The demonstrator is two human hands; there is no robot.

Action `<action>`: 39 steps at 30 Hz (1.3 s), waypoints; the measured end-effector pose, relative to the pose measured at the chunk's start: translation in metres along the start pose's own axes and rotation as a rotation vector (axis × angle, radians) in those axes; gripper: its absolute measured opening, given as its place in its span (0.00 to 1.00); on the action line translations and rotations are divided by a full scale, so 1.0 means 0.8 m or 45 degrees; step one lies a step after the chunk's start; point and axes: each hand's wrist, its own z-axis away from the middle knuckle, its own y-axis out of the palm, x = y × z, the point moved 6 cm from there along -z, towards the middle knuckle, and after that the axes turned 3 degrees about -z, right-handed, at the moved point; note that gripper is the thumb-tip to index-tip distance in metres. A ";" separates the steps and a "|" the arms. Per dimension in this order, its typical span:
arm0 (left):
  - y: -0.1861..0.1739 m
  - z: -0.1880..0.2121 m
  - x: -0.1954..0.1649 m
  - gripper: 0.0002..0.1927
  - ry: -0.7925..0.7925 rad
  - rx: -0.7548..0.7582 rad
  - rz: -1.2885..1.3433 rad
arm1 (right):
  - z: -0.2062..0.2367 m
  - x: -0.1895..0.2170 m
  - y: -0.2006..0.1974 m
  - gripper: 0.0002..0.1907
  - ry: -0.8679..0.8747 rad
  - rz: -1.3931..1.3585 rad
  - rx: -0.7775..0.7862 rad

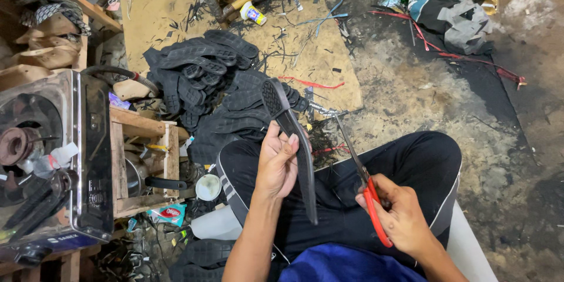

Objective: The person sits on the floor of a cluttered workshop and uses red-handled shears to trim excess rubber from the edges of black shoe soles, working one sole at a time on their lap and placing finished soles onto a pile of soles on the floor.

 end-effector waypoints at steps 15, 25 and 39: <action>0.084 0.016 -0.018 0.16 0.608 0.230 -1.706 | -0.023 -0.039 0.029 0.23 0.121 -1.026 0.060; -0.041 0.013 0.059 0.34 -0.336 -0.436 -0.182 | -0.041 -0.032 0.038 0.17 0.032 -0.509 -0.010; -0.010 0.025 0.052 0.27 -0.104 -0.212 -0.455 | -0.043 -0.070 0.049 0.17 0.128 -0.500 -0.116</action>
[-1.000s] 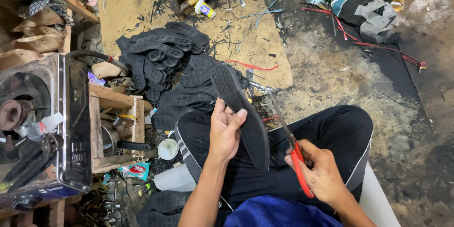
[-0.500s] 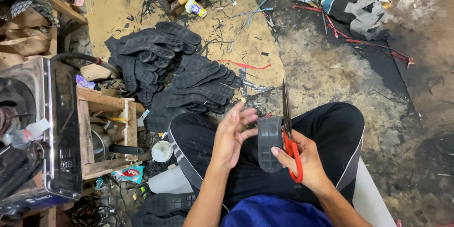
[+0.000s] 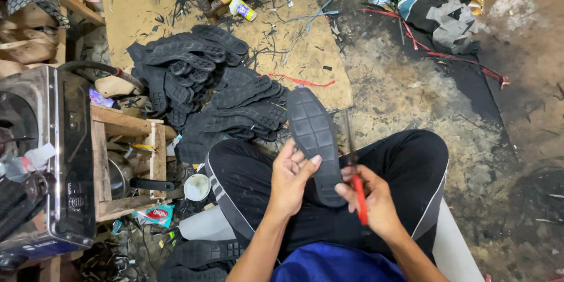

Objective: The person sits on the floor of a cluttered workshop and uses red-handled shears to trim excess rubber from the edges of black shoe soles, working one sole at a time on their lap and placing finished soles onto a pile of soles on the floor.

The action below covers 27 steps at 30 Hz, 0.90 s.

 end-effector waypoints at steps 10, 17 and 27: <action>0.006 0.003 -0.010 0.30 0.024 -0.013 -0.053 | 0.001 0.051 -0.019 0.14 -0.212 -0.100 -0.124; -0.015 0.002 -0.003 0.28 0.048 -0.123 -0.052 | -0.002 0.053 -0.005 0.13 -0.198 -0.108 -0.116; -0.043 -0.004 0.007 0.26 -0.007 -0.287 0.019 | -0.009 0.038 0.018 0.16 -0.251 -0.115 -0.021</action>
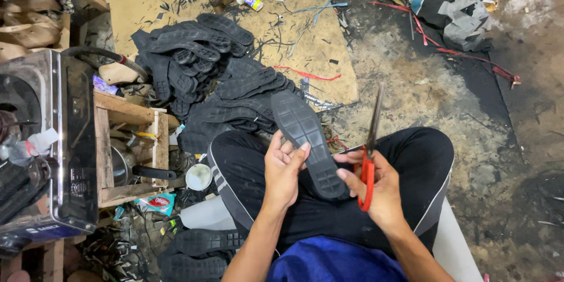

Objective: The person sits on the floor of a cluttered workshop and uses red-handled shears to trim excess rubber from the edges of black shoe soles, working one sole at a time on their lap and placing finished soles onto a pile of soles on the floor.

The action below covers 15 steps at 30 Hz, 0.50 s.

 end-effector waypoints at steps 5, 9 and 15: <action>-0.044 0.017 -0.006 0.26 0.015 -0.104 -0.066 | 0.002 -0.027 0.009 0.16 0.156 0.092 -0.049; -0.172 0.068 -0.029 0.31 -0.012 -0.463 -0.129 | -0.011 -0.058 0.024 0.14 0.151 0.087 -0.047; -0.361 0.236 -0.068 0.45 -0.086 -1.168 -0.109 | -0.038 -0.114 0.033 0.15 0.154 0.041 0.036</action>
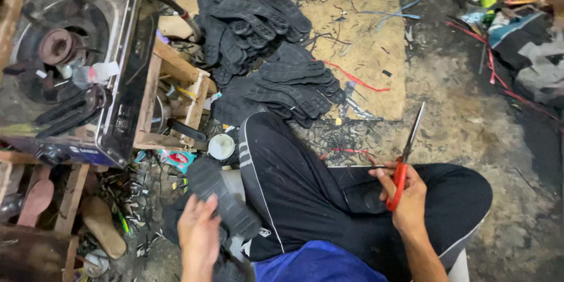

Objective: The person sits on the floor of a cluttered workshop and uses red-handled shears to trim excess rubber from the edges of black shoe soles, working one sole at a time on their lap and placing finished soles onto a pile of soles on the floor.

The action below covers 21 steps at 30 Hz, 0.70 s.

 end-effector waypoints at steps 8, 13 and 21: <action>0.034 0.042 -0.044 0.31 1.278 -0.515 -1.306 | -0.017 -0.004 -0.038 0.15 -0.038 0.114 -0.137; 0.163 -0.035 -0.071 0.20 1.368 -0.256 -1.051 | -0.003 0.016 -0.054 0.16 -0.147 0.258 -0.205; 0.299 -0.154 -0.233 0.12 1.170 -0.207 -0.441 | -0.041 0.044 0.002 0.16 -0.065 0.290 -0.398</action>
